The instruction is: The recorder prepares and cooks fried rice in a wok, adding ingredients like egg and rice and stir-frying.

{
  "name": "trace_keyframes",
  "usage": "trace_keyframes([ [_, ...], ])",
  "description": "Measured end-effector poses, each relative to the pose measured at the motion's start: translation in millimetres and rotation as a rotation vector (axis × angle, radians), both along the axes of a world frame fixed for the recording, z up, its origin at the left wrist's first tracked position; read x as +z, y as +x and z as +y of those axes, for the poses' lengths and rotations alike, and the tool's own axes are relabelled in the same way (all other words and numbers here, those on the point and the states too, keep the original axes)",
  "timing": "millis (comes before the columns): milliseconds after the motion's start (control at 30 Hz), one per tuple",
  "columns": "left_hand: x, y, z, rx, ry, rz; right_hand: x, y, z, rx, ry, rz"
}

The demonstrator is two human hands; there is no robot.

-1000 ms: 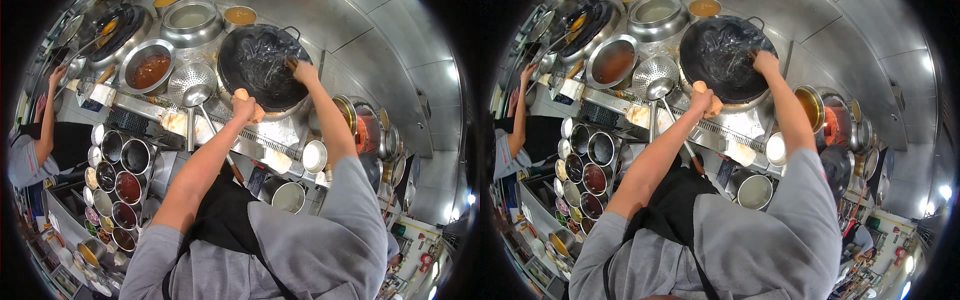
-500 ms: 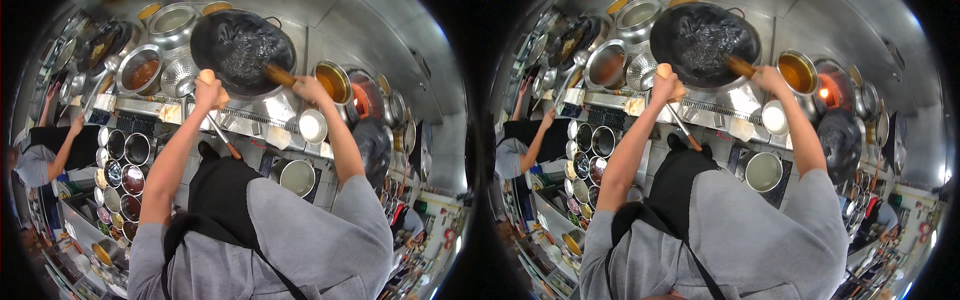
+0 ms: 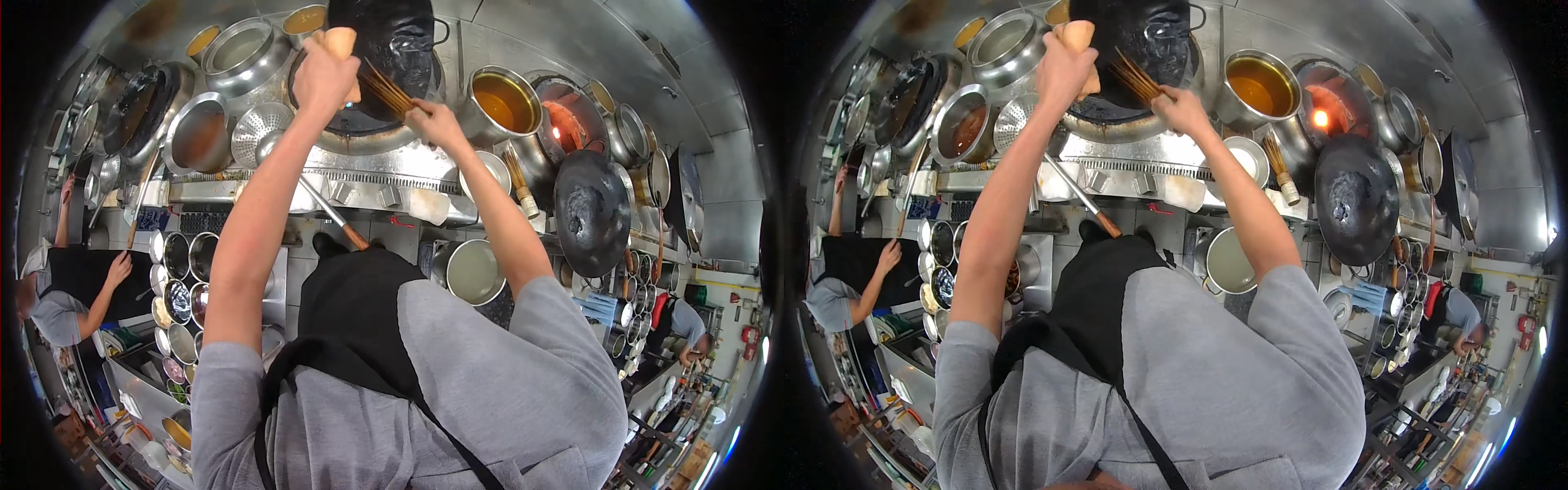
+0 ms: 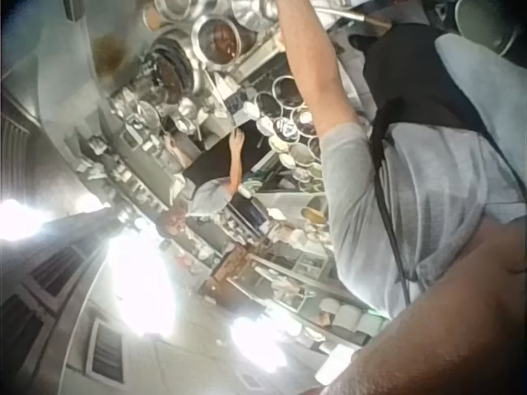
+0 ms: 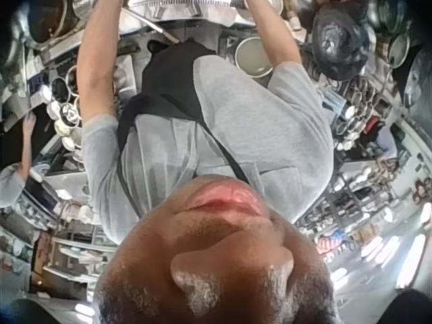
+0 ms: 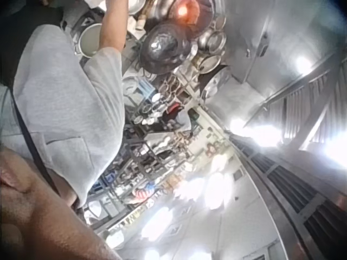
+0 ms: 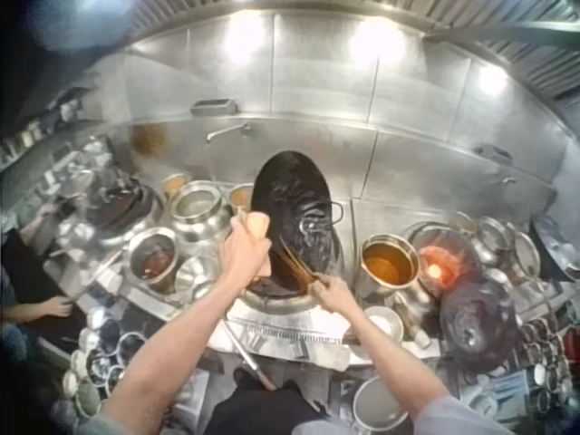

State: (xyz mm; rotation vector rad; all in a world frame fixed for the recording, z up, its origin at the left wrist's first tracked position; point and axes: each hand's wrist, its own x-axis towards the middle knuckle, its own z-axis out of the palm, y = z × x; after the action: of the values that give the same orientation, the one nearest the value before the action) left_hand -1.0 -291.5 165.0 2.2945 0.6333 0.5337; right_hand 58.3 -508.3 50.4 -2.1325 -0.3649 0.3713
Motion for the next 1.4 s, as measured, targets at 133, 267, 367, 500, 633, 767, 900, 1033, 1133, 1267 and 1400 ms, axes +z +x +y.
trace_keyframes([
  [133,-7,-11,-18,-0.051,0.180,-0.132,12,7,2,0.009,0.012,-0.024],
  [267,-30,-36,-17,-0.034,0.176,-0.133,4,10,6,0.035,0.002,-0.007],
  [367,-51,-41,-5,0.011,0.099,-0.138,-52,12,3,0.056,-0.088,-0.303],
  [500,-85,-55,31,0.120,-0.064,-0.138,-87,-11,-14,-0.025,-0.203,-0.367],
  [633,-157,-53,63,0.173,-0.360,-0.275,-150,-19,-49,-0.440,-0.089,-0.355],
  [767,-226,-38,57,0.276,-0.557,-0.247,-166,-85,-40,-0.465,-0.168,-0.295],
  [900,-261,-5,34,0.248,-0.942,-0.293,-193,-110,-33,-0.303,-0.461,-0.215],
  [1033,-241,11,18,0.349,-0.901,-0.341,-192,-117,-36,-0.144,-0.542,-0.248],
  [1133,-235,-6,37,0.116,-1.220,-0.259,-199,-112,-49,-0.138,-0.514,-0.417],
  [1267,-245,-72,26,0.074,-0.886,-0.226,-153,-117,-25,-0.032,-0.052,-0.233],
  [1400,-192,-194,-13,-0.082,-1.133,-0.187,-79,-182,46,0.377,0.472,0.227],
])
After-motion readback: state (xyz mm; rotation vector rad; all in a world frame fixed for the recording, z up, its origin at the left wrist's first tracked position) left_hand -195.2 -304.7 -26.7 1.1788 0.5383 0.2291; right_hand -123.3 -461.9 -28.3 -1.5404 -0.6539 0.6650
